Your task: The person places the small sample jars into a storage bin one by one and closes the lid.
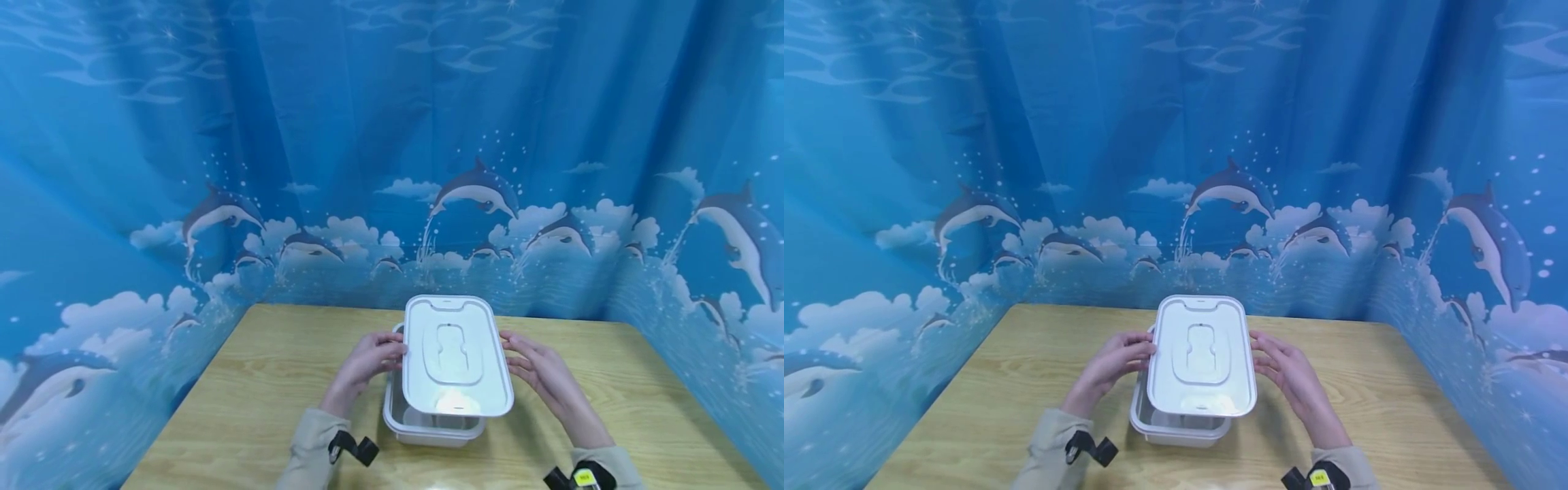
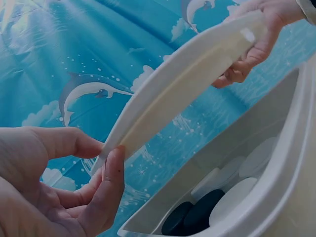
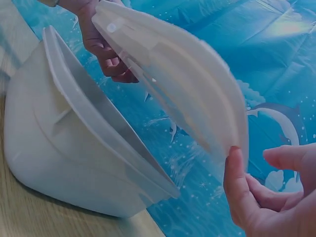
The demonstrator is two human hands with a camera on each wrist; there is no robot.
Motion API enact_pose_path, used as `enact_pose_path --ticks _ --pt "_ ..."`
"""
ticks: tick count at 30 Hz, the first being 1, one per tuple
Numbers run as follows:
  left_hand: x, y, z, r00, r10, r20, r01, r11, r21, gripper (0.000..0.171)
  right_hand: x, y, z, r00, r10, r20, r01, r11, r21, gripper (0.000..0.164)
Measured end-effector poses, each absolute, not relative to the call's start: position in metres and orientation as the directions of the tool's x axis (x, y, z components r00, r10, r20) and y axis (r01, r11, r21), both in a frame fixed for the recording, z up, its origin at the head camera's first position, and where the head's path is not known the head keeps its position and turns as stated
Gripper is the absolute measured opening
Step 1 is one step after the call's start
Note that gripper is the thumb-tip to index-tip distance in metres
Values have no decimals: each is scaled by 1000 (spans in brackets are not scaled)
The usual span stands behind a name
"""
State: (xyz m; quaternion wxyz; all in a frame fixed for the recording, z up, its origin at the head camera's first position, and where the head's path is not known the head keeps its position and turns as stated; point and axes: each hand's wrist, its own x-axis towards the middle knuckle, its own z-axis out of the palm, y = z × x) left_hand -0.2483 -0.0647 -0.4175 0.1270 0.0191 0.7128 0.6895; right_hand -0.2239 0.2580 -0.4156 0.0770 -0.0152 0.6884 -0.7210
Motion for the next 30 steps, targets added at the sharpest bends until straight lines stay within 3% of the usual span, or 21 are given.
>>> enact_pose_path --ticks 11,18,30 --pt "-250 -70 -416 -980 176 -91 -87 28 996 43 -232 244 -416 -985 -121 -121 108 106 -988 67" --pt "-251 -69 -415 -994 107 -34 -34 -3 999 41 -236 234 -411 -998 -52 -45 36 160 -986 62" --pt "-250 -70 -411 -999 7 32 31 -51 998 37 -234 224 -409 -993 18 116 -113 120 -986 47"
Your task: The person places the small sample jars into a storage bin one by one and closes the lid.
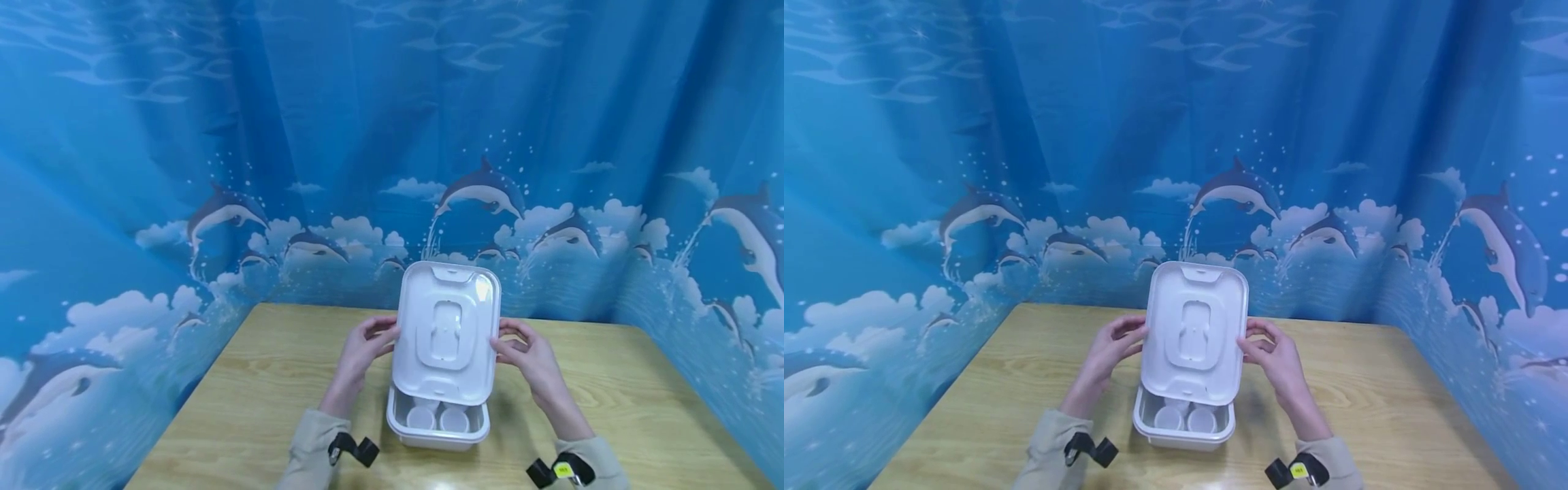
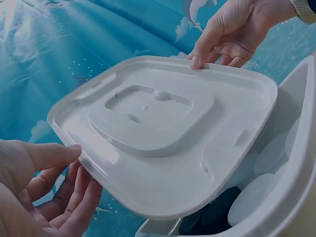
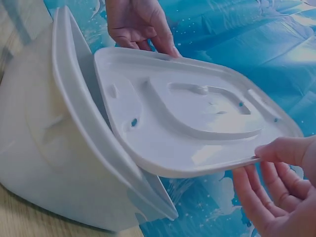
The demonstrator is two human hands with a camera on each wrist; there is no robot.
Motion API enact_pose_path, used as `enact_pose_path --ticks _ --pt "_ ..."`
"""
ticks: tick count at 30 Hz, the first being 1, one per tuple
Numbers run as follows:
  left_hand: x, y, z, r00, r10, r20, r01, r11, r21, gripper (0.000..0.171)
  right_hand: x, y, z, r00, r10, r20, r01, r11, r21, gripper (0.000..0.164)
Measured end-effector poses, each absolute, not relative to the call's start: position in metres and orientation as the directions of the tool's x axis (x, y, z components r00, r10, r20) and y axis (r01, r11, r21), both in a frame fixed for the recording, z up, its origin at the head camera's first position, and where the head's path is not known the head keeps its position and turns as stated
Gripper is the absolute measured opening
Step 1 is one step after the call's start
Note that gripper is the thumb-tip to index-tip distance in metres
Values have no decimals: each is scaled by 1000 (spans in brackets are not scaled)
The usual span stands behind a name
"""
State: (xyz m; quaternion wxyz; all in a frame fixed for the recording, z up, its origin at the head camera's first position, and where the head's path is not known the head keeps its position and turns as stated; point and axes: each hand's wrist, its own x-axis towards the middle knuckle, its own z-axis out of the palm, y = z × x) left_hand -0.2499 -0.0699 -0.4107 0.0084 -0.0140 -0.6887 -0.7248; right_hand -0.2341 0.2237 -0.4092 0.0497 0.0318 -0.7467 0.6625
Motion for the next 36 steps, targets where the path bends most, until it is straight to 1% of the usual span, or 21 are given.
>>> enact_pose_path --ticks 5,10,15,19,22,26,30,33,36 --pt "-249 -71 -408 -999 -15 51 52 -71 996 36 -231 220 -407 -978 45 202 -197 108 -974 44" --pt "-248 -71 -408 -997 -38 64 68 -89 994 35 -229 217 -407 -952 87 292 -277 159 -948 38" --pt "-249 -71 -409 -997 -56 56 60 -67 996 32 -229 215 -408 -907 130 401 -375 185 -908 29" --pt "-250 -71 -410 -998 -44 49 52 -80 995 31 -228 212 -410 -868 143 476 -450 179 -875 26" --pt "-250 -71 -412 -1000 -17 12 13 -66 998 36 -228 211 -411 -841 142 522 -494 190 -848 25" --pt "-251 -72 -414 -997 69 -39 -42 -42 998 43 -228 210 -414 -804 141 577 -554 172 -814 22" --pt "-250 -74 -415 -986 154 -58 -72 -86 994 43 -231 213 -418 -772 126 623 -618 80 -782 31" --pt "-250 -75 -414 -980 182 -75 -95 -107 990 44 -234 217 -423 -741 79 667 -667 26 -745 36" --pt "-251 -76 -413 -978 189 -85 -107 -108 988 47 -237 223 -426 -706 15 708 -708 10 -706 33"
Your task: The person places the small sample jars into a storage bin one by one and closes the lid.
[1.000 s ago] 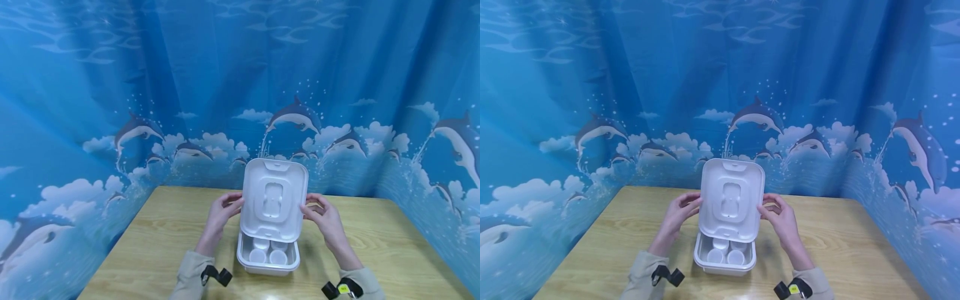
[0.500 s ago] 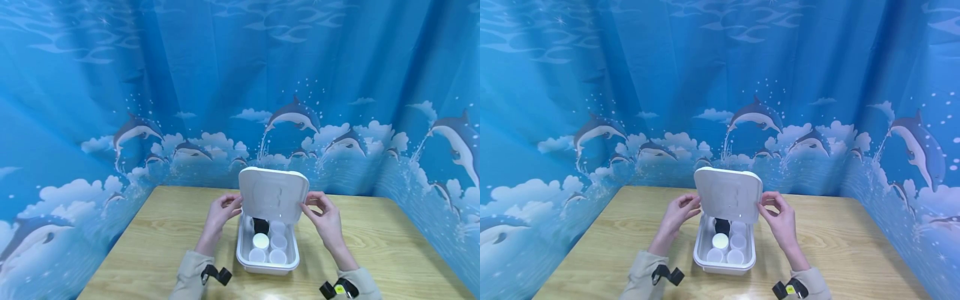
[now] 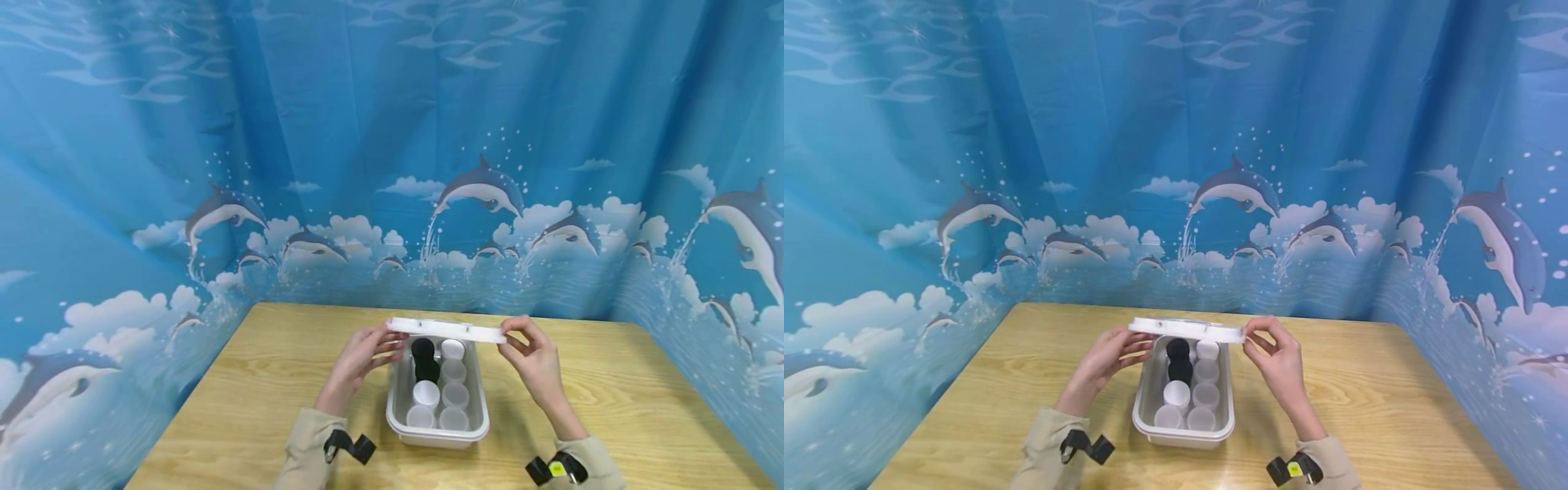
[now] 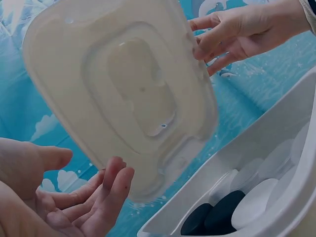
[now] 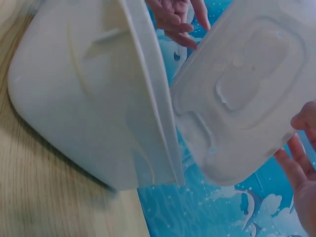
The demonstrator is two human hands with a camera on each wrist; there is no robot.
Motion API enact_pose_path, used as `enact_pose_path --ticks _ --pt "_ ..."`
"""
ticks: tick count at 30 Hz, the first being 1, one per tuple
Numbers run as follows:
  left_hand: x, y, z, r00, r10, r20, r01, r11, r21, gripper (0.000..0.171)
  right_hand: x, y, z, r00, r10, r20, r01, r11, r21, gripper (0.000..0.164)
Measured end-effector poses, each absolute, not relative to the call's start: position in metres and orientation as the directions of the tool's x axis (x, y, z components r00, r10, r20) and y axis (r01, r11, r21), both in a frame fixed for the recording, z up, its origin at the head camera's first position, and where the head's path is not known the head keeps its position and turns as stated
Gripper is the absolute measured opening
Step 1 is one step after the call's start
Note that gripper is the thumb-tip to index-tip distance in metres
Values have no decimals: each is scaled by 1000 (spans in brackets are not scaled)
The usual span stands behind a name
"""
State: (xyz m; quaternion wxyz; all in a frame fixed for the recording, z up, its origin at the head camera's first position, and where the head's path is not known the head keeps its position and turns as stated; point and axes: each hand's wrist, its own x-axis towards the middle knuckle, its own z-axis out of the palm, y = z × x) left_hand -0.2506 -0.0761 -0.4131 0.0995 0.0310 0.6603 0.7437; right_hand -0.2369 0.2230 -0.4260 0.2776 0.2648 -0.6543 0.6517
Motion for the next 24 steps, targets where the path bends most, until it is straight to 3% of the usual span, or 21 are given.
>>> enact_pose_path --ticks 7,18,21,24 --pt "-250 -75 -412 -980 179 -85 -89 -17 996 52 -240 228 -429 -691 -61 720 -723 46 -690 22" --pt "-251 -71 -412 -988 145 -58 -92 -239 967 42 -239 221 -428 -678 7 735 -732 77 -677 23" --pt "-251 -71 -411 -989 137 -64 -101 -284 954 42 -236 217 -425 -720 55 692 -687 89 -721 29" --pt "-250 -72 -410 -990 126 -60 -97 -317 943 43 -234 215 -422 -802 82 592 -582 121 -804 39"
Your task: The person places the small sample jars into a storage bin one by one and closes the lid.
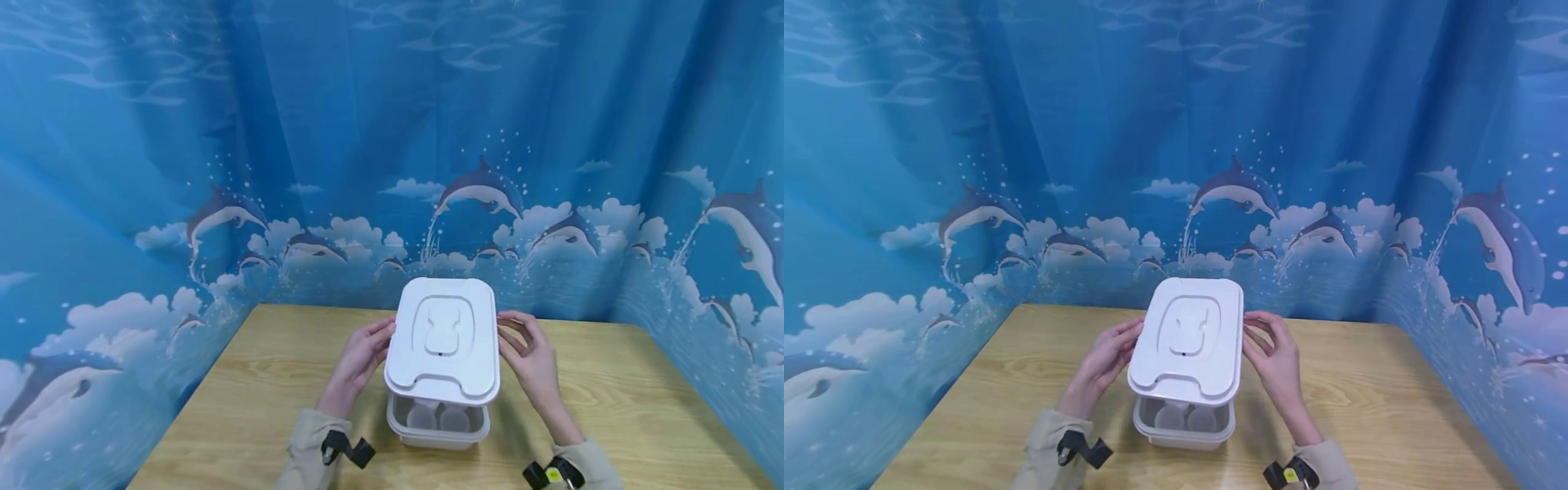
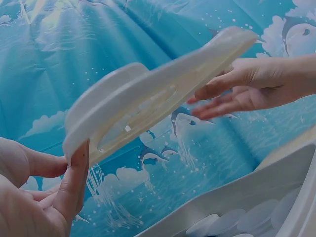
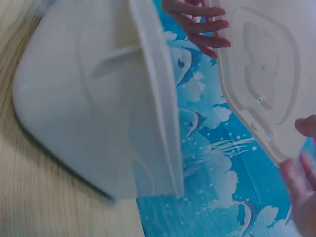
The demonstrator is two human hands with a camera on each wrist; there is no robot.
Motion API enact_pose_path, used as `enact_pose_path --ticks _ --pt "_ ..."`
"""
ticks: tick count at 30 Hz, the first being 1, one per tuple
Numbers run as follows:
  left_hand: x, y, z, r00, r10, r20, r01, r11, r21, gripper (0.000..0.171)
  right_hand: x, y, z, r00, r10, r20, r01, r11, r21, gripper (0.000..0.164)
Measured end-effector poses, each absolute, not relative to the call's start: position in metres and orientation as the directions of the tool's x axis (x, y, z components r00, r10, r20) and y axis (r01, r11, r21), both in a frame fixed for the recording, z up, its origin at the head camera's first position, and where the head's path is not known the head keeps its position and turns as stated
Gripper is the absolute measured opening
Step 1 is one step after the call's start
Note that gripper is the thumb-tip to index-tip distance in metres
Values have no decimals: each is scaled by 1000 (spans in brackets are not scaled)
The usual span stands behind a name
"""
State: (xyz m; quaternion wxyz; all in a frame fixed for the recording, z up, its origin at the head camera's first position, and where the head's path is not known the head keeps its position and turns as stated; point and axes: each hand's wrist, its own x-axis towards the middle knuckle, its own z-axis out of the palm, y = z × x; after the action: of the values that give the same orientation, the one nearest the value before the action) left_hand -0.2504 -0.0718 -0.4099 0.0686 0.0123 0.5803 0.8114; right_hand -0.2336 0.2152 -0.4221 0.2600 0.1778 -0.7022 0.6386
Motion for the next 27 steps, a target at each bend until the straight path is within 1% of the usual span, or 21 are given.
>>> enact_pose_path --ticks 2,4,6,9,11,13,17,21,24,27 --pt "-251 -72 -410 -992 111 -57 -91 -328 940 42 -232 215 -420 -867 76 493 -482 128 -867 42" --pt "-251 -72 -411 -994 98 -51 -80 -330 941 42 -231 216 -417 -929 50 368 -360 116 -926 42" --pt "-251 -73 -412 -995 86 -49 -75 -329 941 41 -230 218 -414 -973 17 231 -229 83 -970 47" --pt "-252 -73 -413 -996 81 -43 -67 -324 944 41 -229 220 -410 -998 -29 54 -56 58 -997 56" --pt "-252 -73 -414 -996 85 -39 -64 -318 946 41 -229 221 -408 -999 -42 -17 14 68 -998 59" --pt "-252 -74 -415 -995 92 -32 -59 -306 950 42 -230 222 -407 -998 -42 -52 48 76 -996 59" --pt "-252 -75 -417 -995 95 -32 -56 -262 963 41 -231 221 -408 -996 -54 -76 69 110 -992 64" --pt "-253 -76 -419 -995 85 -49 -61 -150 987 38 -232 220 -411 -995 -71 -77 65 162 -985 69" --pt "-252 -77 -421 -994 91 -56 -62 -57 996 36 -232 220 -413 -993 -91 -78 60 178 -982 67" --pt "-252 -78 -423 -992 107 -63 -63 4 998 35 -232 219 -415 -988 -123 -88 63 191 -980 67"
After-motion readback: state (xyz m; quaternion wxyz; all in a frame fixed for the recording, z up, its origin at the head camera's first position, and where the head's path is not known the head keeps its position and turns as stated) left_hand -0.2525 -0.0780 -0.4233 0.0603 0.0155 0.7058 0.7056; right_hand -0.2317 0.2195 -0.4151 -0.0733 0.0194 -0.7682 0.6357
